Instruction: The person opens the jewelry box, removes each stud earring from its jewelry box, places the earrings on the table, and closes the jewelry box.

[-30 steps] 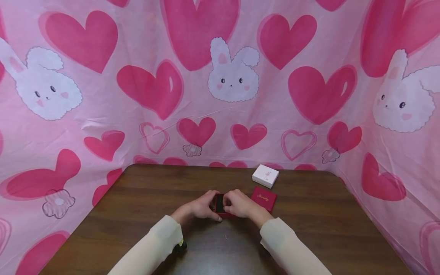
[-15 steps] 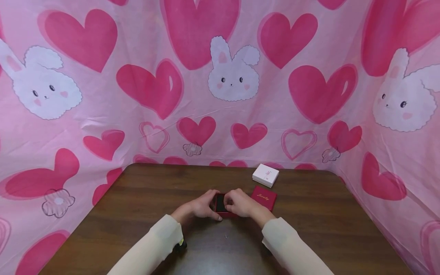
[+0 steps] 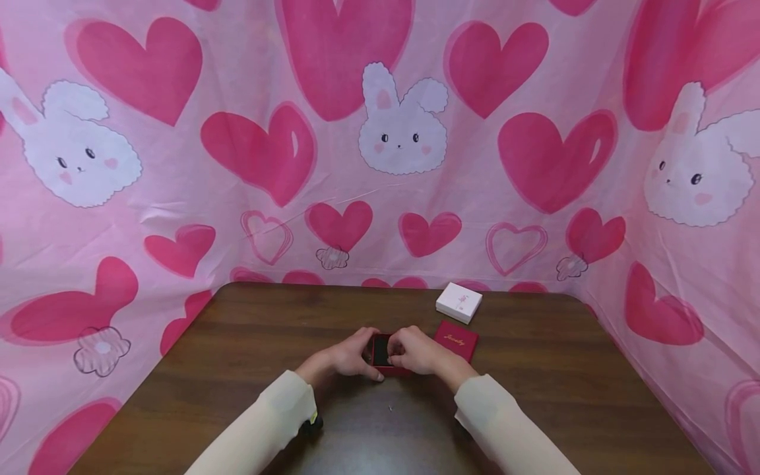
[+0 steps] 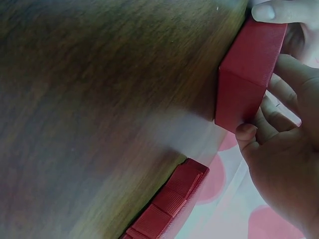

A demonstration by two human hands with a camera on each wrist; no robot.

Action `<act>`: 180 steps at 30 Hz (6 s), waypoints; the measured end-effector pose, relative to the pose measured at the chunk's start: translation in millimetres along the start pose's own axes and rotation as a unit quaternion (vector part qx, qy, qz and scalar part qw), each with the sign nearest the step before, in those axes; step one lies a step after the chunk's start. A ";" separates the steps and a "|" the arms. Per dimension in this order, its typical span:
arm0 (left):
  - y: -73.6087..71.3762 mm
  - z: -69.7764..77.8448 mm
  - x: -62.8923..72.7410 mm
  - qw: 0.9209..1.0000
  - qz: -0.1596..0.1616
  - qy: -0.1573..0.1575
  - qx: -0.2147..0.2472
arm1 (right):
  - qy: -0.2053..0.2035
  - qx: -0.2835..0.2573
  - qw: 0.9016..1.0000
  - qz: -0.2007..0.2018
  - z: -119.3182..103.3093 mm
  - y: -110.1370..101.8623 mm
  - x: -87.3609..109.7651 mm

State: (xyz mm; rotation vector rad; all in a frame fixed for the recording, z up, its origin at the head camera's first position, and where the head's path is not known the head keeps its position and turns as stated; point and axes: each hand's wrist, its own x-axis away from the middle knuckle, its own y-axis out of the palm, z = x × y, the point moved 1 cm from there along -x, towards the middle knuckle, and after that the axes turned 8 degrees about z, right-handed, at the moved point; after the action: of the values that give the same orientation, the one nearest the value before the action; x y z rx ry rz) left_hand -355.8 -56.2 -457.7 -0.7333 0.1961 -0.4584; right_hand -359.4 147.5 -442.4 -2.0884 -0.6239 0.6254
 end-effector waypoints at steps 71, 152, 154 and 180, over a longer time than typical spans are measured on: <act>-0.9 0.0 0.6 1.000 0.001 0.003 0.006 | -0.007 0.077 0.997 -0.012 -12.9 -5.9 -0.6; -0.6 -0.2 1.4 1.000 0.006 -0.005 0.009 | 0.011 0.103 0.995 -0.007 -7.7 -34.7 24.9; -0.4 -0.4 1.3 1.000 0.005 -0.005 0.009 | 0.007 0.106 0.994 -0.007 -9.1 -34.5 25.8; -0.5 1.8 2.4 1.000 0.005 -0.005 0.012 | -0.005 0.094 0.995 -0.025 -16.1 -34.5 34.3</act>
State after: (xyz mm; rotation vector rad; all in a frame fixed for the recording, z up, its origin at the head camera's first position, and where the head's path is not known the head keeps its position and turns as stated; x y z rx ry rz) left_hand -353.2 -56.5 -456.0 -0.7108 0.1845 -0.4469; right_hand -330.6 177.5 -412.4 -1.8891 -0.5982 0.6420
